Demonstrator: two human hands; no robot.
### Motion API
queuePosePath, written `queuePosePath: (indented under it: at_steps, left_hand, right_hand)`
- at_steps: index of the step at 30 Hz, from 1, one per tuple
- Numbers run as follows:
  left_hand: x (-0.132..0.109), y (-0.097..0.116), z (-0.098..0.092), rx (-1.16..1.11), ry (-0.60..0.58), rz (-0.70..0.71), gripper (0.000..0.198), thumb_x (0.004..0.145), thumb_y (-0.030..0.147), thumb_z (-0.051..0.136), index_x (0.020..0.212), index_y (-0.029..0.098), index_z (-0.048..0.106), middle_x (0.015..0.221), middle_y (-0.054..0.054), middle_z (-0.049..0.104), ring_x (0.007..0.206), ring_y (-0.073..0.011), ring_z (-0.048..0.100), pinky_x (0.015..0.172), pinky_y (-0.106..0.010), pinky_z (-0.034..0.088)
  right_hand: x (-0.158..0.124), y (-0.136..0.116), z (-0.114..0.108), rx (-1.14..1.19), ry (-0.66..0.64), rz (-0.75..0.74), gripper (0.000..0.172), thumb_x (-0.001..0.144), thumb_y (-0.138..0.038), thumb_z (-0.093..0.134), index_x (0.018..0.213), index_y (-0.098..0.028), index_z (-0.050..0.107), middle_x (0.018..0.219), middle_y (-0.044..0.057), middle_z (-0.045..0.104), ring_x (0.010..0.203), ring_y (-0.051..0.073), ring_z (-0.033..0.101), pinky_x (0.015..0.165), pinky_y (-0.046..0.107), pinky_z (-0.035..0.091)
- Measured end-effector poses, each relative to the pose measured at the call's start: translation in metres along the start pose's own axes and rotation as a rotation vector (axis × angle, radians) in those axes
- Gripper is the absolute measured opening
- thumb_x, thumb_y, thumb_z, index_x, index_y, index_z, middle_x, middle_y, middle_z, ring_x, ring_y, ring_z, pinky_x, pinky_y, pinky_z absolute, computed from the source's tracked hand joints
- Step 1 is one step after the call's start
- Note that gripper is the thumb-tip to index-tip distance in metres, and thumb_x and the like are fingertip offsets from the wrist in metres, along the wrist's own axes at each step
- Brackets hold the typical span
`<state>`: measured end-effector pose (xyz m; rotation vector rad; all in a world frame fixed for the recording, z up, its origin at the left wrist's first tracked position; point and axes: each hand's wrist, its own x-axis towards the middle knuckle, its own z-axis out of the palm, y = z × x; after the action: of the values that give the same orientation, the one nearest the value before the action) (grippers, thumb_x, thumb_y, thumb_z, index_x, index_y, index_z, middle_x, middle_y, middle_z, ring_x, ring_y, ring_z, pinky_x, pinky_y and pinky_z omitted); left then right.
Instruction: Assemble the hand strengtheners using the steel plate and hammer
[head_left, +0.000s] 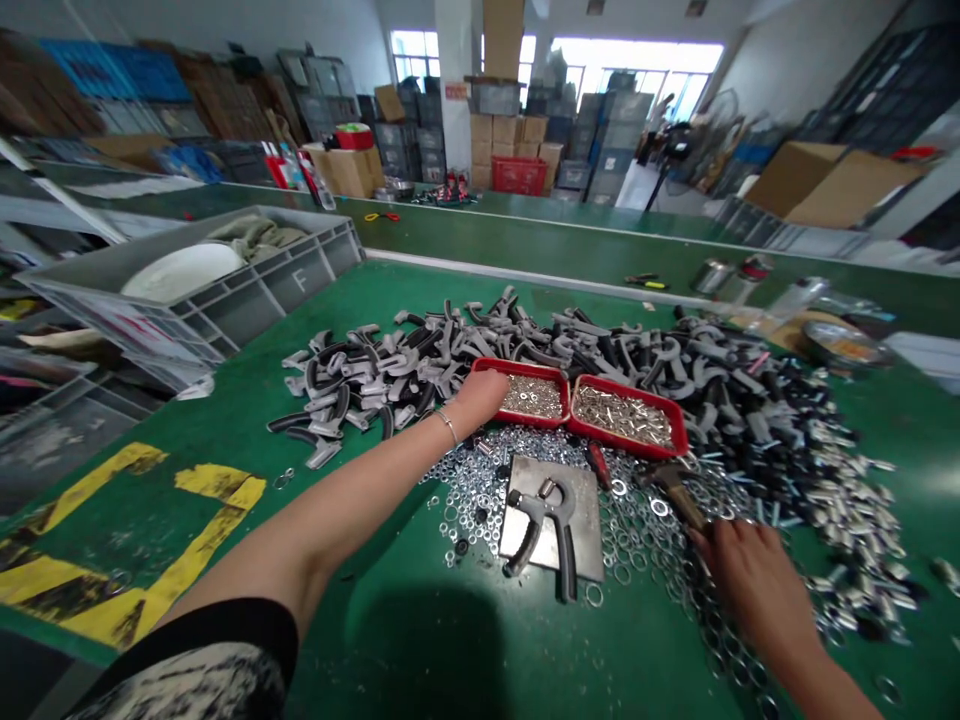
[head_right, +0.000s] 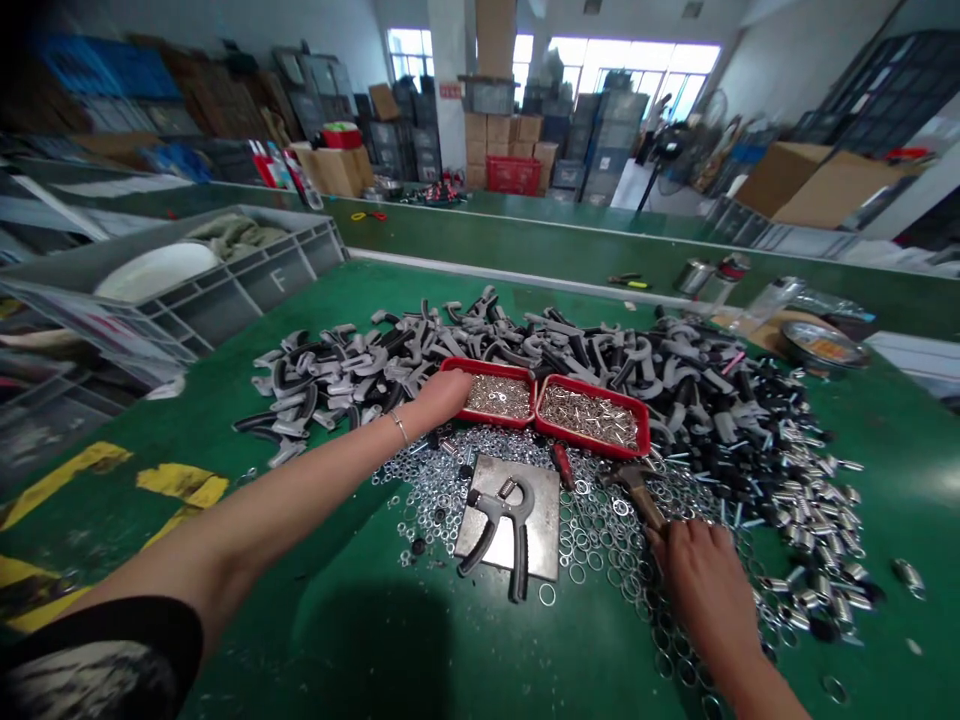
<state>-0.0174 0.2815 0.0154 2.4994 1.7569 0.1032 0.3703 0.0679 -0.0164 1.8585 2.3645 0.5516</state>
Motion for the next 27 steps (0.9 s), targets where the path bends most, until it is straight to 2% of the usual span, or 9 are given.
queuePosePath:
  at_steps: [2, 5, 7, 9, 12, 14, 17, 22, 27]
  left_hand:
    - [-0.005, -0.003, 0.001, -0.021, 0.033, -0.008, 0.025, 0.087, 0.002, 0.048, 0.1, 0.003, 0.069, 0.103, -0.023, 0.069, 0.1, -0.0287, 0.068, 0.09, -0.038, 0.052]
    - [-0.009, -0.008, 0.001, -0.083, 0.08, -0.013, 0.023, 0.089, 0.008, 0.05, 0.103, 0.008, 0.068, 0.105, -0.018, 0.069, 0.101, -0.0254, 0.067, 0.091, -0.034, 0.05]
    - [-0.008, -0.011, 0.001, -0.132, 0.102, -0.014, 0.02, 0.088, 0.012, 0.052, 0.099, 0.011, 0.069, 0.103, -0.014, 0.07, 0.1, -0.0234, 0.066, 0.091, -0.032, 0.05]
    - [-0.006, -0.013, 0.001, -0.18, 0.117, -0.015, 0.017, 0.088, 0.013, 0.053, 0.092, 0.012, 0.07, 0.097, -0.013, 0.071, 0.096, -0.0232, 0.066, 0.089, -0.032, 0.05]
    - [-0.002, -0.013, 0.002, -0.253, 0.142, -0.02, 0.016, 0.087, 0.013, 0.053, 0.086, 0.012, 0.069, 0.091, -0.013, 0.071, 0.091, -0.0239, 0.066, 0.087, -0.033, 0.049]
    - [-0.001, -0.012, 0.002, -0.307, 0.166, -0.019, 0.014, 0.086, 0.013, 0.054, 0.084, 0.012, 0.069, 0.09, -0.012, 0.071, 0.091, -0.0234, 0.066, 0.087, -0.033, 0.049]
    - [-0.004, -0.01, -0.004, -0.398, 0.21, -0.019, 0.013, 0.086, 0.013, 0.055, 0.083, 0.014, 0.067, 0.087, -0.009, 0.071, 0.089, -0.0216, 0.066, 0.086, -0.032, 0.048]
    - [-0.029, 0.001, -0.019, -0.583, 0.263, -0.028, 0.011, 0.09, 0.017, 0.054, 0.093, 0.014, 0.063, 0.077, -0.003, 0.069, 0.072, -0.0153, 0.066, 0.072, -0.027, 0.05]
    - [-0.075, 0.03, -0.017, -1.0, 0.155, 0.094, 0.01, 0.088, 0.023, 0.059, 0.092, 0.018, 0.067, 0.083, -0.003, 0.07, 0.073, -0.0139, 0.065, 0.073, -0.028, 0.052]
  right_hand:
    - [-0.002, 0.004, 0.002, 0.071, 0.023, 0.012, 0.034, 0.095, -0.043, 0.037, 0.074, -0.021, 0.053, 0.073, 0.013, 0.06, 0.072, 0.029, 0.056, 0.072, 0.044, 0.046]
    - [-0.004, 0.0, -0.007, 0.324, 0.014, 0.239, 0.034, 0.091, -0.052, 0.039, 0.083, -0.021, 0.051, 0.078, 0.012, 0.062, 0.069, 0.028, 0.06, 0.06, 0.038, 0.047]
    - [-0.007, -0.009, -0.02, 0.592, -0.072, 0.362, 0.038, 0.089, -0.056, 0.042, 0.097, -0.02, 0.051, 0.082, 0.011, 0.065, 0.062, 0.025, 0.062, 0.053, 0.034, 0.047]
    - [-0.011, -0.025, -0.039, 0.845, -0.202, 0.358, 0.042, 0.089, -0.057, 0.043, 0.109, -0.021, 0.05, 0.082, 0.008, 0.067, 0.06, 0.023, 0.063, 0.055, 0.033, 0.05]
    - [-0.014, -0.056, -0.073, 1.058, -0.367, 0.245, 0.039, 0.094, -0.056, 0.039, 0.111, -0.023, 0.052, 0.075, 0.003, 0.067, 0.065, 0.022, 0.065, 0.061, 0.03, 0.05]
    - [-0.011, -0.075, -0.093, 1.121, -0.386, 0.207, 0.035, 0.096, -0.054, 0.036, 0.107, -0.025, 0.052, 0.074, 0.001, 0.067, 0.066, 0.021, 0.065, 0.061, 0.029, 0.049]
    - [0.0, -0.097, -0.107, 1.132, -0.32, 0.194, 0.034, 0.098, -0.053, 0.032, 0.107, -0.026, 0.051, 0.08, 0.003, 0.068, 0.07, 0.021, 0.065, 0.065, 0.029, 0.048]
    - [0.018, -0.111, -0.102, 1.074, -0.477, 0.084, 0.037, 0.098, -0.051, 0.031, 0.091, -0.024, 0.055, 0.075, 0.005, 0.068, 0.067, 0.023, 0.065, 0.065, 0.032, 0.047]
    - [0.014, -0.113, -0.088, 1.075, -0.38, 0.188, 0.039, 0.097, -0.055, 0.03, 0.098, -0.024, 0.055, 0.078, 0.005, 0.067, 0.069, 0.023, 0.064, 0.066, 0.032, 0.046]
